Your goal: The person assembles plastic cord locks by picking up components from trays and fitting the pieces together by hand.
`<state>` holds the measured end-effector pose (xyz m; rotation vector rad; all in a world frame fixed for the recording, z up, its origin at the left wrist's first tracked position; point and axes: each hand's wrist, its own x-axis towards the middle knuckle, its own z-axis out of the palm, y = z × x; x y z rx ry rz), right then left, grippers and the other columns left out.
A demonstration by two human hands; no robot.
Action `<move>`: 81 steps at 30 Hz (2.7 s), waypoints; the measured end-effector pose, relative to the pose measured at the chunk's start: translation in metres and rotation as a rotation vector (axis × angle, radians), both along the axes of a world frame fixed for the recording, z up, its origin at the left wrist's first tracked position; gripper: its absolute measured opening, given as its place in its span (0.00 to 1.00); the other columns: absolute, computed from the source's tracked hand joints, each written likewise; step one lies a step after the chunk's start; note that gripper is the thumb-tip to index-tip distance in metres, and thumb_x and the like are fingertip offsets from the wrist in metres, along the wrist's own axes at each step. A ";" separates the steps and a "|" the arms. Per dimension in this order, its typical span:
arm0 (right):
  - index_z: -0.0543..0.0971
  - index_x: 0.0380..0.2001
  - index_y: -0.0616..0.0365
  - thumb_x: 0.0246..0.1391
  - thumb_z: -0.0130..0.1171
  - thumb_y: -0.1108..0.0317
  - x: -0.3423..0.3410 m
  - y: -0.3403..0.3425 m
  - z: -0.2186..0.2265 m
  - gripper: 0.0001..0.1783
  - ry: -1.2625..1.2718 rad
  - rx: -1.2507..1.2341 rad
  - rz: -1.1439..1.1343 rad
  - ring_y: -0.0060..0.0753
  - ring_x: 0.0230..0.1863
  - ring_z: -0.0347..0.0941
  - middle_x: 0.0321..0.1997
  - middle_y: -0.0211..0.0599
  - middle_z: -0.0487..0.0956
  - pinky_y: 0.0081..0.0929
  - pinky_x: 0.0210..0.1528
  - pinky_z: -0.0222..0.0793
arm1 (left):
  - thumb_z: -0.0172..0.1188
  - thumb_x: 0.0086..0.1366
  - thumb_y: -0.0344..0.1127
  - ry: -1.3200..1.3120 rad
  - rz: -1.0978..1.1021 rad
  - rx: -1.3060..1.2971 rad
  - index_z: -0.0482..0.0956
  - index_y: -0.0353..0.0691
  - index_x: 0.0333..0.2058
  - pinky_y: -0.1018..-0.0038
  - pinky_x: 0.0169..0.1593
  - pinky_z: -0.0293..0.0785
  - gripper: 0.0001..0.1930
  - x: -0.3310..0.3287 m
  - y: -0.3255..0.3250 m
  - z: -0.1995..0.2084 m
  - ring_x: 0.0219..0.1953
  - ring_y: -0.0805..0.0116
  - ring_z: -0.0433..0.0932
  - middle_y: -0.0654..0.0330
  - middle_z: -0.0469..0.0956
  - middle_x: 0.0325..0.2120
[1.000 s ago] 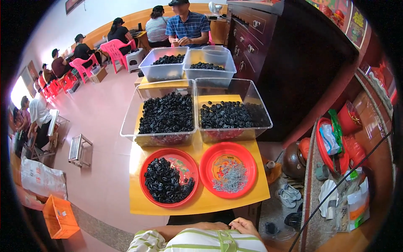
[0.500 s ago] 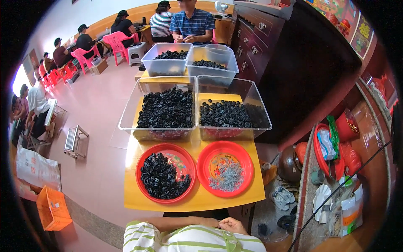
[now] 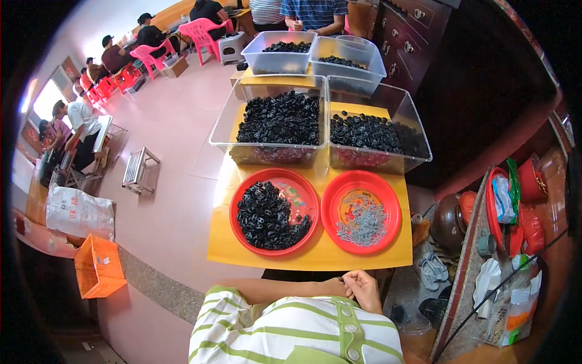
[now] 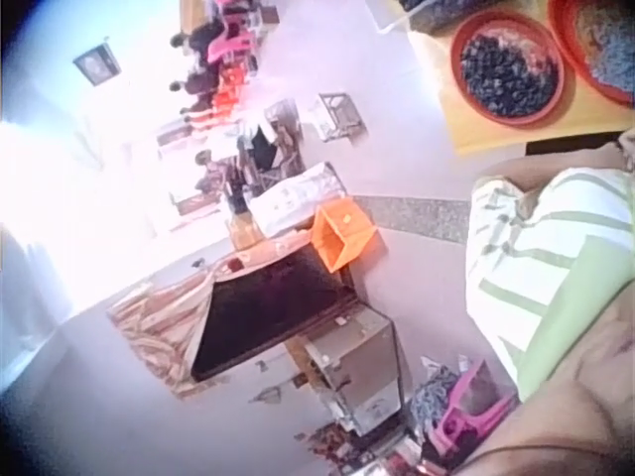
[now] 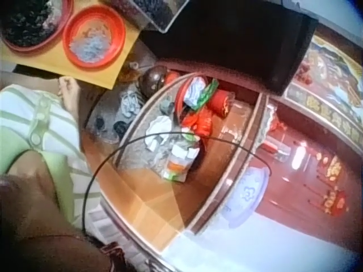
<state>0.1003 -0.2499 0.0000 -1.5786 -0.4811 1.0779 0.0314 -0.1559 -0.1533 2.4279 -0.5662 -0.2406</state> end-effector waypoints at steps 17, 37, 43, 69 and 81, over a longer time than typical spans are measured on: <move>0.76 0.33 0.62 0.56 0.56 0.67 -0.016 0.014 0.007 0.08 -0.127 -0.028 0.081 0.12 0.19 0.66 0.20 0.24 0.73 0.14 0.21 0.63 | 0.45 0.62 0.40 -0.108 -0.093 0.470 0.72 0.48 0.47 0.57 0.48 0.66 0.16 0.001 0.011 0.022 0.47 0.60 0.73 0.56 0.73 0.45; 0.75 0.32 0.61 0.56 0.55 0.69 -0.006 -0.005 0.007 0.06 -0.180 -0.040 -0.069 0.11 0.18 0.66 0.20 0.24 0.72 0.13 0.19 0.62 | 0.51 0.57 0.39 -0.207 -0.211 -0.117 0.74 0.40 0.40 0.69 0.42 0.69 0.15 0.013 -0.037 0.035 0.40 0.63 0.73 0.58 0.74 0.36; 0.75 0.32 0.61 0.56 0.55 0.68 -0.011 -0.004 0.004 0.07 -0.089 -0.035 -0.061 0.11 0.19 0.66 0.22 0.25 0.73 0.11 0.20 0.61 | 0.51 0.57 0.39 -0.090 -0.278 -0.167 0.74 0.39 0.40 0.70 0.42 0.69 0.15 0.023 -0.038 0.045 0.40 0.63 0.73 0.58 0.74 0.36; 0.75 0.33 0.61 0.56 0.55 0.71 -0.005 0.000 -0.003 0.05 -0.184 -0.064 -0.111 0.12 0.20 0.66 0.23 0.25 0.73 0.12 0.21 0.62 | 0.50 0.62 0.38 0.576 -0.504 -0.801 0.71 0.31 0.46 0.70 0.49 0.66 0.18 0.004 0.024 0.104 0.45 0.64 0.73 0.51 0.75 0.42; 0.78 0.36 0.59 0.49 0.58 0.68 -0.008 0.003 -0.016 0.11 -0.520 -0.057 0.456 0.43 0.40 0.69 0.36 0.41 0.76 0.32 0.40 0.67 | 0.49 0.66 0.48 0.958 0.612 -1.196 0.74 0.38 0.49 0.76 0.54 0.64 0.21 -0.128 0.123 0.137 0.47 0.75 0.70 0.61 0.75 0.45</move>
